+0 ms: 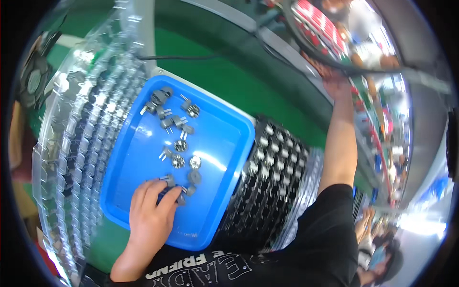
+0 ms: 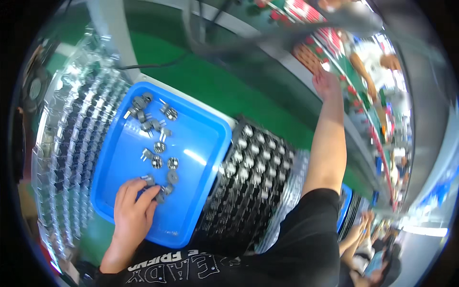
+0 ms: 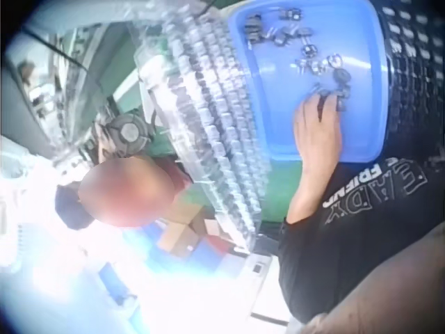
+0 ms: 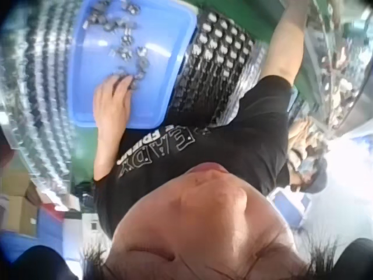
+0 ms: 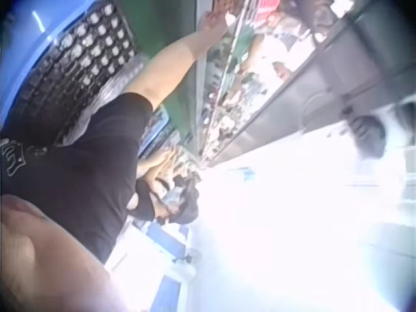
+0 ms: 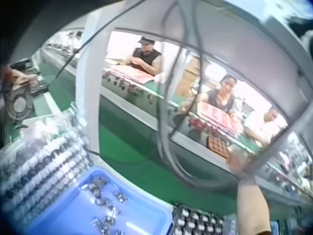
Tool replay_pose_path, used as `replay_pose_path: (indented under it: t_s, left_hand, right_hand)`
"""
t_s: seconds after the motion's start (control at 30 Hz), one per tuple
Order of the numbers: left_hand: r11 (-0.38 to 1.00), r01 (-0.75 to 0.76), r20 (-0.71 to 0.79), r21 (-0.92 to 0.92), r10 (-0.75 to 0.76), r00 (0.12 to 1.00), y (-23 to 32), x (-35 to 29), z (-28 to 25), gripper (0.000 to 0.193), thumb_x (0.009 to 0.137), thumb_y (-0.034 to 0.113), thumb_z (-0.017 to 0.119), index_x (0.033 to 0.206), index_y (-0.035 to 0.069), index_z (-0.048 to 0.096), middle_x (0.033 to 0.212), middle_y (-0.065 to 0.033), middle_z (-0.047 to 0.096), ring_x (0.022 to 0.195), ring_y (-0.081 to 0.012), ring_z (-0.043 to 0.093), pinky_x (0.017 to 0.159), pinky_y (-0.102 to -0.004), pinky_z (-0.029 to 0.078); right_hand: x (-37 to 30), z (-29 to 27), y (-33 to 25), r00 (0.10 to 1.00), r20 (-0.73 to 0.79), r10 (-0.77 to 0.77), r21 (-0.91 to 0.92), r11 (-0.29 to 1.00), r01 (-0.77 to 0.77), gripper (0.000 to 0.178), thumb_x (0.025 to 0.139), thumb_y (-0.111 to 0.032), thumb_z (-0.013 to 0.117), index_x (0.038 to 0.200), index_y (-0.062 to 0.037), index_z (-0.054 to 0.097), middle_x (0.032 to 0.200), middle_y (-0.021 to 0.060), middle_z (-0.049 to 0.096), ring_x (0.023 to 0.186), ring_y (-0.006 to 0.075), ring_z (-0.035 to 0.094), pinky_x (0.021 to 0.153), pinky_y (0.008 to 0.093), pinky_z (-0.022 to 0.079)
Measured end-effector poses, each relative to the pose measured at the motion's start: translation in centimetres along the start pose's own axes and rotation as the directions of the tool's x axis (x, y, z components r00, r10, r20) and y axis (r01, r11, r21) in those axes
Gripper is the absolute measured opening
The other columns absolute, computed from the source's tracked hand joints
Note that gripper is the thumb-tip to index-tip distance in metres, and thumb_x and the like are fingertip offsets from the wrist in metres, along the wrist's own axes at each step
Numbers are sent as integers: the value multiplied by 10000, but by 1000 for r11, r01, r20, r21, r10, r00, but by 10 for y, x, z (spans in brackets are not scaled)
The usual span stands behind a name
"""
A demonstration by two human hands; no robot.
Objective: Manually assemble and sort small electronic components into plastic trays on a factory production line.
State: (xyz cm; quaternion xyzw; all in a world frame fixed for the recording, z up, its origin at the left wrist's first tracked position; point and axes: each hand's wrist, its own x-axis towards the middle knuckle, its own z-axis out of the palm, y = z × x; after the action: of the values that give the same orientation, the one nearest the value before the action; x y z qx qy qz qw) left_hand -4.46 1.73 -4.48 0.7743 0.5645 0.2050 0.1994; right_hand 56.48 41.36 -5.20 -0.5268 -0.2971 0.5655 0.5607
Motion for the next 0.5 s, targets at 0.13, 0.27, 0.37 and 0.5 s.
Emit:
replay_pose_path:
  t_s: [0.13, 0.27, 0.37, 0.5]
  left_hand:
    - [997, -59, -75, 46, 62, 995, -2, 6, 4, 301, 774, 14, 759, 1065, 76, 712, 1063, -109, 643, 1005, -326, 615, 878, -459, 486]
    - [991, -131, -45, -27, 130, 990, -4, 15, 10, 312, 797, 10, 750, 1100, 56, 696, 1050, -125, 645, 982, -344, 607, 886, -439, 490]
    - [994, 0, -108, 113, 12, 994, -6, -3, -1, 296, 803, 11, 749, 1085, 56, 670, 1032, -129, 656, 981, -352, 614, 874, -443, 493]
    - [999, 40, -120, -23, -42, 992, -19, -5, 4, 296, 848, -2, 706, 1135, 60, 676, 982, -129, 655, 884, -307, 639, 800, -415, 506]
  right_hand:
    - [-154, 70, -43, 969, -221, -110, 45, 991, 123, 314, 1041, -198, 558, 1287, -17, 626, 1274, 88, 682, 1135, 179, 636, 899, 325, 479]
    - [-252, 4, -65, 542, 827, -153, 338, 904, -261, 341, 944, -225, 680, 1245, -65, 669, 1123, 123, 750, 1040, 313, 714, 875, 453, 557]
    - [-434, 106, -26, 897, 104, -430, -349, 828, 438, 422, 967, -240, 671, 1330, -36, 603, 1162, 101, 721, 1004, 220, 660, 866, 382, 522]
    - [-575, 117, 48, 815, -36, -578, -645, 637, 423, 298, 972, -128, 659, 1211, 50, 662, 1056, 77, 716, 842, 97, 617, 759, 257, 502]
